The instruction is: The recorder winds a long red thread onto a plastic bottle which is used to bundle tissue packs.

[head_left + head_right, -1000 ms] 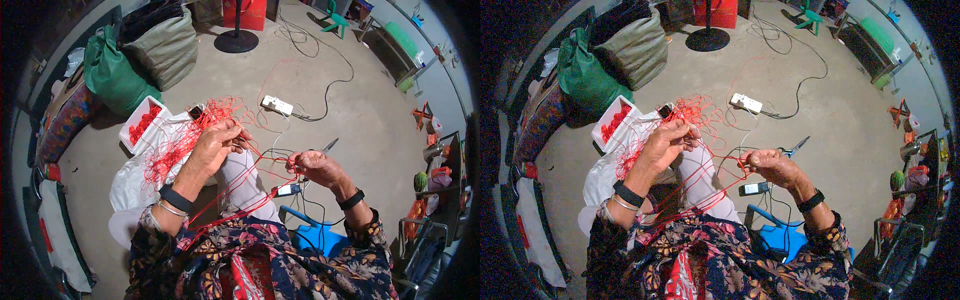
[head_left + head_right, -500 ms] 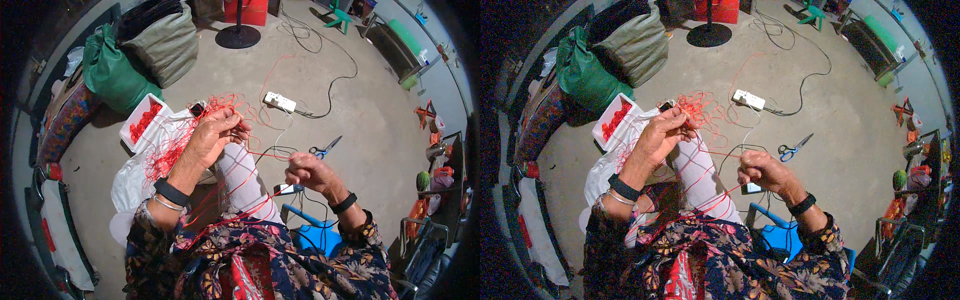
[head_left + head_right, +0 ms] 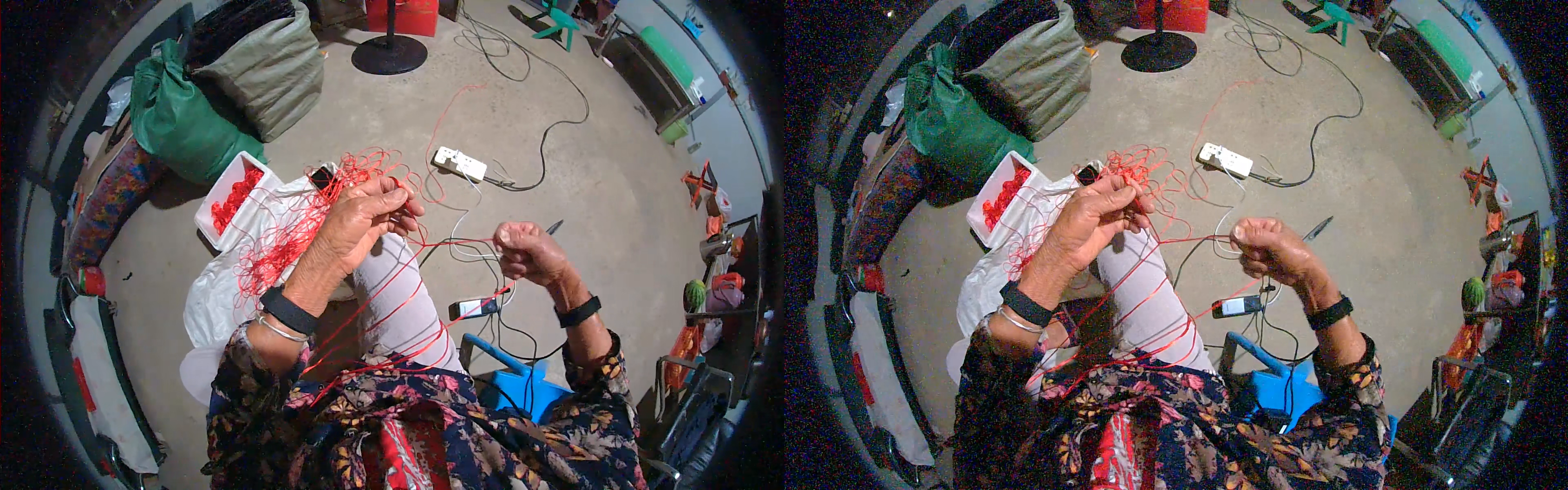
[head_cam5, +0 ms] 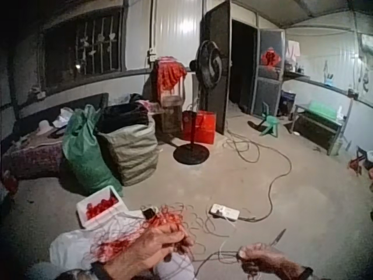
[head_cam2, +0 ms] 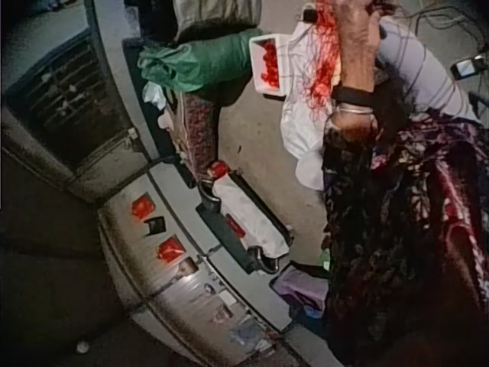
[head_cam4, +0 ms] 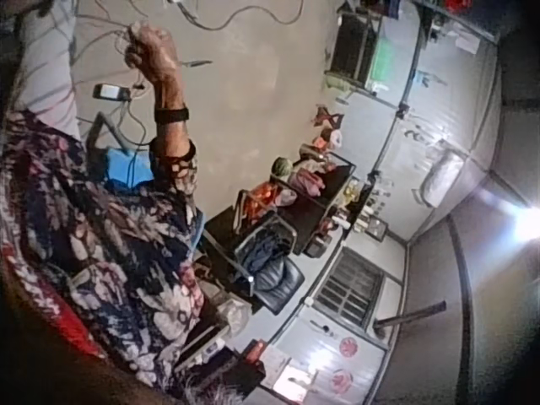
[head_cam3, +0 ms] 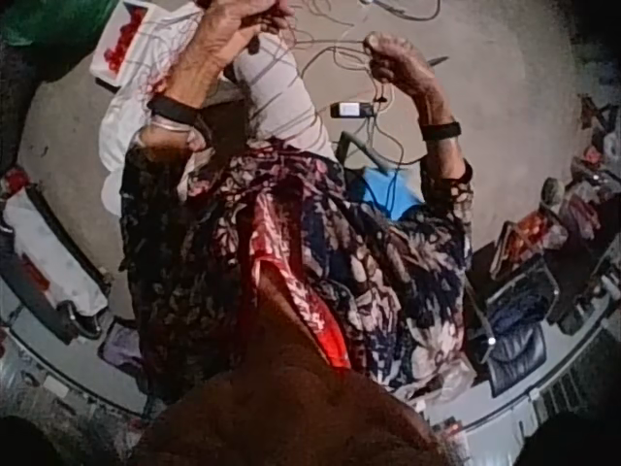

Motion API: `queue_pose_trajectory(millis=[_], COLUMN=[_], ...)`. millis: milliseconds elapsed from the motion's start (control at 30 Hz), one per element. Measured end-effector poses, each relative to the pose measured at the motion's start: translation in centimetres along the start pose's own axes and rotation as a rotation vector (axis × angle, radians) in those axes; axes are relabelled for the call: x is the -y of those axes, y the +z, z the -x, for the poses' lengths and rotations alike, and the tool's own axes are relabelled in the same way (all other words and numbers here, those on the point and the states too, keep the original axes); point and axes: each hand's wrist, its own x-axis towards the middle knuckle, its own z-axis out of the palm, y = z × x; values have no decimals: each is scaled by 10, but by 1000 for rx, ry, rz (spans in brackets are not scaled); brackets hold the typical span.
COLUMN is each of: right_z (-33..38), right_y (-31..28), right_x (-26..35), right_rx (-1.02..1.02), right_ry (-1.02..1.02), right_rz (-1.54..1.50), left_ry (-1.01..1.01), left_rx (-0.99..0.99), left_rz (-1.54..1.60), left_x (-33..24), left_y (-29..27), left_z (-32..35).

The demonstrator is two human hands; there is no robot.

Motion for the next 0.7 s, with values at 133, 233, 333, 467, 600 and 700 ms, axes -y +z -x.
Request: queue_pose_trajectory(millis=[133, 233, 333, 467, 600, 700], right_z=[15, 24, 37, 56, 60, 65], right_y=[-7, -3, 9, 7, -16, -10], right_x=[1, -8, 10, 46, 73, 80], right_rx=[20, 115, 247, 92, 273, -9], right_ry=[109, -47, -310, -569, -657, -640], right_rz=[220, 42, -269, 76, 66, -192], left_ry=[-2, 26, 19, 32, 61, 81], left_rx=[-17, 13, 51, 60, 19, 3], left_rz=[-21, 7, -25, -19, -3, -13], left_x=[3, 1, -3, -5, -3, -5], left_y=[-1, 0, 9, 8, -1, -2], left_z=[-2, -4, -7, -7, -7, -7])
